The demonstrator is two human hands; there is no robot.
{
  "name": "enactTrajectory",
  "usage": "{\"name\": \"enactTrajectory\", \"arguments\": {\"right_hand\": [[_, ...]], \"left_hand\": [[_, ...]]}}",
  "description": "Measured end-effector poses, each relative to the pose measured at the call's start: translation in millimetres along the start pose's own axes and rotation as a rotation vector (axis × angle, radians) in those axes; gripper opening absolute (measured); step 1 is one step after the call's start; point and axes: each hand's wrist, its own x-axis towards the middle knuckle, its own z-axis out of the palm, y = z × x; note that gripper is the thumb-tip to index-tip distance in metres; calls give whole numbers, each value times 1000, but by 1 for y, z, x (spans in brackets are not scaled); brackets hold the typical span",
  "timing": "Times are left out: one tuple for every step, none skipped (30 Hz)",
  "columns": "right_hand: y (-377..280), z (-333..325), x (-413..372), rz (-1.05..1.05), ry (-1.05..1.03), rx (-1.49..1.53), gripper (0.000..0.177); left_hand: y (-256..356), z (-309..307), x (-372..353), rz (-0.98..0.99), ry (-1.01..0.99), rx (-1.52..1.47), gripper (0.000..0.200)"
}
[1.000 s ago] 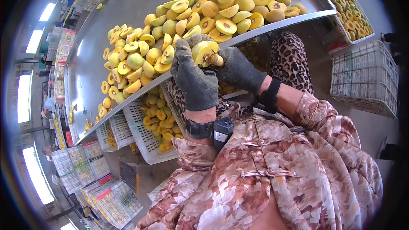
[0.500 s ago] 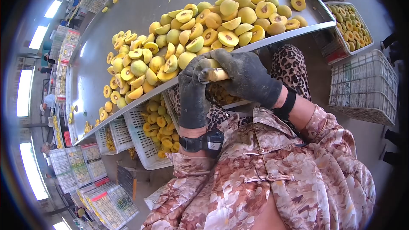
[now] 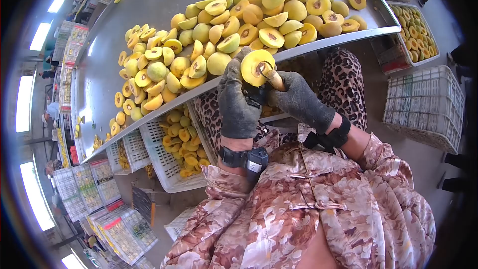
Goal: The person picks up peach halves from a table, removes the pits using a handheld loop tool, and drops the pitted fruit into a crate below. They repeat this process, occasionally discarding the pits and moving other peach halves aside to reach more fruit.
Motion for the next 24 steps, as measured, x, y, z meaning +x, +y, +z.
{"name": "enactTrajectory", "arguments": {"right_hand": [[-2, 1, 0, 24, 4, 35, 18], [-4, 1, 1, 47, 5, 69, 18], [-1, 2, 3, 58, 8, 61, 17], [5, 3, 6, 76, 13, 59, 17], [8, 4, 9, 90, 19, 54, 17], [9, 5, 10, 82, 6, 61, 17], [8, 8, 12, 73, -7, 70, 17], [4, 11, 14, 61, -22, 76, 17], [-2, 11, 15, 71, -26, 57, 17], [-11, 12, 14, 81, -29, 38, 17], [-17, 12, 14, 93, -32, 19, 17], [-16, 12, 16, 47, -34, -6, 17], [-12, 13, 16, 6, -36, -31, 18], [-9, 14, 16, -35, -40, -54, 18], [-7, 12, 18, 38, -83, -22, 19], [-3, 10, 19, 112, -125, 11, 20], [-2, 8, 19, 188, -165, 43, 21], [-1, 9, 20, 73, -111, -25, 20], [-2, 11, 21, -39, -59, -96, 20], [-3, 13, 21, -152, -7, -164, 20], [-4, 15, 22, -120, -9, -167, 21], [-4, 16, 27, -94, -15, -172, 21], [-2, 19, 26, -58, -21, -169, 22], [0, 20, 26, -46, -55, -208, 23]], "left_hand": [[0, 2, 1, -95, 16, -192, 45], [-1, 4, 3, -189, 36, -382, 44], [-3, 1, 5, -68, 7, -229, 42], [-9, -4, 6, 44, -26, -73, 39], [-12, -6, 8, 162, -60, 80, 37], [-2, -5, 9, 143, -54, 131, 36], [13, -5, 9, 123, -47, 184, 36], [22, -5, 11, 107, -38, 236, 35], [21, -2, 11, 121, -4, 224, 35], [19, 0, 11, 135, 30, 212, 37], [18, 2, 12, 147, 63, 199, 38], [17, 3, 14, 101, 66, 135, 38], [16, 3, 14, 50, 66, 70, 38], [15, 4, 14, -2, 69, 6, 39], [14, 6, 14, -98, 108, -199, 38], [13, 10, 13, -197, 145, -404, 38], [12, 13, 12, -295, 180, -611, 38], [9, 14, 12, -198, 161, -444, 37], [5, 13, 11, -102, 144, -278, 36], [2, 13, 11, -60, 139, -198, 36], [0, 12, 10, -18, 137, -119, 35], [-3, 11, 13, -24, 153, -126, 35], [-3, 9, 11, -23, 155, -118, 34], [-4, 6, 9, -23, 156, -111, 34]]}}
